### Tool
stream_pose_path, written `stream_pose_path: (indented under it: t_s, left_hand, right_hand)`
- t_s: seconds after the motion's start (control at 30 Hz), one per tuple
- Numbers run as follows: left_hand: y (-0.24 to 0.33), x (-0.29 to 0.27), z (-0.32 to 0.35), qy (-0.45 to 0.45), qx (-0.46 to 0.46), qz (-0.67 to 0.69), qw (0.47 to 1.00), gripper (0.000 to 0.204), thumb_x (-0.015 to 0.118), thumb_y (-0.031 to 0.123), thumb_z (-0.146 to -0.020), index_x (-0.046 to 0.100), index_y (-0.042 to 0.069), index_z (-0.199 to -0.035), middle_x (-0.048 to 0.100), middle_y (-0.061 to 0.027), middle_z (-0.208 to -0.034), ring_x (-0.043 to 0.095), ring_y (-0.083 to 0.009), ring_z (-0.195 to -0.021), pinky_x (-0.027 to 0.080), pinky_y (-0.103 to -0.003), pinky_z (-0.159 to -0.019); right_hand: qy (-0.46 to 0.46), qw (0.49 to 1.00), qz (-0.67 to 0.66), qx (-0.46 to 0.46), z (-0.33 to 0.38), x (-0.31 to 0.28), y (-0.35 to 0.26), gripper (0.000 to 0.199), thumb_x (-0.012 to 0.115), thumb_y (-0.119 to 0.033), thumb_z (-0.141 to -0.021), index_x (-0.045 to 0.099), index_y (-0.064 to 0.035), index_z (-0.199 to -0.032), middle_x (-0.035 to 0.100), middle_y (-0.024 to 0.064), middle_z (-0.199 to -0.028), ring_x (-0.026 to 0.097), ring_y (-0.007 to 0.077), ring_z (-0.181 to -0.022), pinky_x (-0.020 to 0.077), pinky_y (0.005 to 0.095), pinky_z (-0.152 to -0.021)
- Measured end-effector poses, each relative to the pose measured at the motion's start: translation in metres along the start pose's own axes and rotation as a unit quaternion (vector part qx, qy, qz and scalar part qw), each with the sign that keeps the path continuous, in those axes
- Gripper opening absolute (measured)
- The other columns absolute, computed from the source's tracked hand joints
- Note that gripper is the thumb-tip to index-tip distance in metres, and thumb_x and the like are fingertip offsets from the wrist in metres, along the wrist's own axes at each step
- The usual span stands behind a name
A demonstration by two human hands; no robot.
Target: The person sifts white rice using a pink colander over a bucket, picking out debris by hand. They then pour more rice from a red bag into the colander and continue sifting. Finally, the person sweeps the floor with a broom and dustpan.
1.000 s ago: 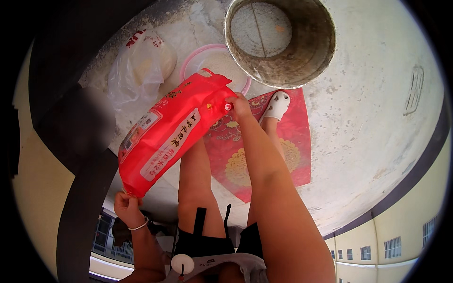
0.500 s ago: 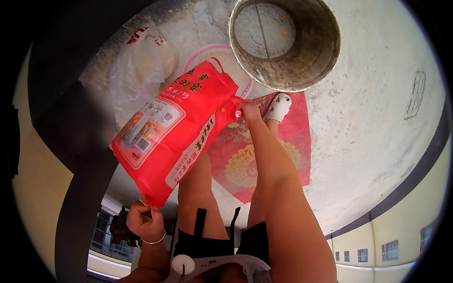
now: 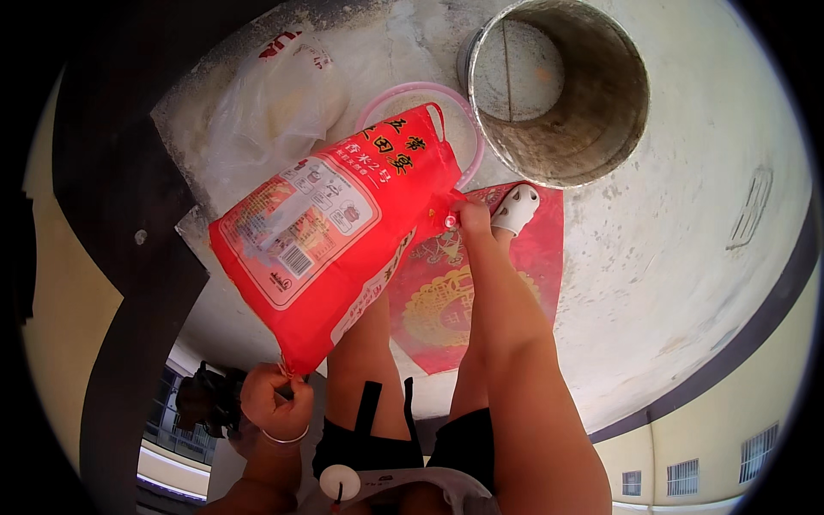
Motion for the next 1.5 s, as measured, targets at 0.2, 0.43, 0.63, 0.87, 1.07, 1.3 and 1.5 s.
stream_pose_path:
  t_s: [0.2,0.43,0.63,0.87,1.07,1.3,1.5]
  left_hand:
    - [-0.003,-0.003,0.004,-0.023,0.026,0.015,0.999,0.017,0.062,-0.002,-0.062,0.051,0.003,-0.073,0.056,-0.0118,-0.067,0.055,-0.0261,-0.054,0.045,-0.032,-0.052]
    - [-0.003,0.008,0.013,-0.037,0.138,0.066,0.988,0.019,0.069,0.005,-0.064,0.054,0.008,-0.076,0.056,-0.0023,-0.068,0.054,-0.0199,-0.059,0.043,-0.03,-0.052]
    - [0.006,0.038,0.019,-0.079,0.226,0.123,0.963,0.014,0.063,0.009,-0.064,0.049,0.009,-0.066,0.054,-0.0027,-0.067,0.049,-0.0154,-0.057,0.035,-0.026,-0.047]
    - [-0.01,0.02,0.016,-0.036,0.217,0.131,0.967,0.013,0.064,0.009,-0.062,0.053,0.008,-0.07,0.054,-0.0028,-0.067,0.052,-0.0159,-0.058,0.038,-0.025,-0.048]
    - [-0.015,-0.036,0.014,-0.006,0.226,0.105,0.968,0.021,0.072,0.01,-0.068,0.055,0.006,-0.081,0.06,-0.0042,-0.075,0.06,-0.0181,-0.068,0.041,-0.025,-0.057]
    - [0.071,-0.127,-0.01,-0.032,0.361,0.067,0.93,0.024,0.072,0.017,-0.075,0.053,0.005,-0.086,0.063,-0.0055,-0.078,0.063,-0.0195,-0.075,0.05,-0.028,-0.064]
    - [0.125,-0.145,-0.037,0.031,0.347,0.108,0.931,0.021,0.065,0.003,-0.07,0.054,0.005,-0.087,0.063,-0.0082,-0.083,0.064,-0.0235,-0.071,0.052,-0.031,-0.059]
  right_hand:
    - [-0.003,0.999,-0.038,-0.017,0.029,0.032,-0.022,0.017,0.057,-0.008,-0.081,0.062,-0.006,-0.097,0.064,0.002,-0.083,0.059,0.0122,-0.069,0.0483,0.0273,-0.062]
    - [-0.222,0.956,-0.19,-0.004,-0.056,-0.006,0.016,0.042,0.049,-0.03,-0.095,0.05,-0.0021,-0.126,0.06,0.0126,-0.115,0.06,0.0243,-0.099,0.0509,0.0357,-0.083]
    - [-0.171,0.971,-0.168,0.012,-0.03,0.062,0.011,0.039,0.048,-0.025,-0.094,0.051,-0.0019,-0.125,0.06,0.0131,-0.116,0.06,0.0246,-0.099,0.0507,0.0359,-0.083]
    - [-0.166,0.971,-0.174,0.011,-0.025,0.076,-0.003,0.035,0.046,-0.02,-0.094,0.051,-0.0016,-0.124,0.06,0.0137,-0.116,0.061,0.025,-0.099,0.0505,0.0361,-0.084]
    - [-0.196,0.949,-0.245,-0.026,0.008,0.1,-0.039,0.033,0.044,-0.015,-0.094,0.051,-0.0014,-0.123,0.06,0.0142,-0.116,0.061,0.0253,-0.1,0.0503,0.0363,-0.085]
    - [-0.192,0.917,-0.33,-0.112,0.098,0.098,-0.117,0.031,0.042,-0.01,-0.094,0.052,-0.0012,-0.122,0.06,0.0149,-0.117,0.061,0.0257,-0.1,0.0501,0.0365,-0.085]
    - [-0.171,0.909,-0.326,-0.196,0.223,0.057,-0.195,0.032,0.052,0.008,-0.081,0.054,-0.0005,-0.112,0.062,0.0108,-0.11,0.062,0.021,-0.095,0.0517,0.0316,-0.082]
Point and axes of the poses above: each hand's wrist, its own z-axis away from the middle knuckle, its own x-axis out of the palm, y = z × x, the point moved 7 cm from there along -z, towards the middle knuckle
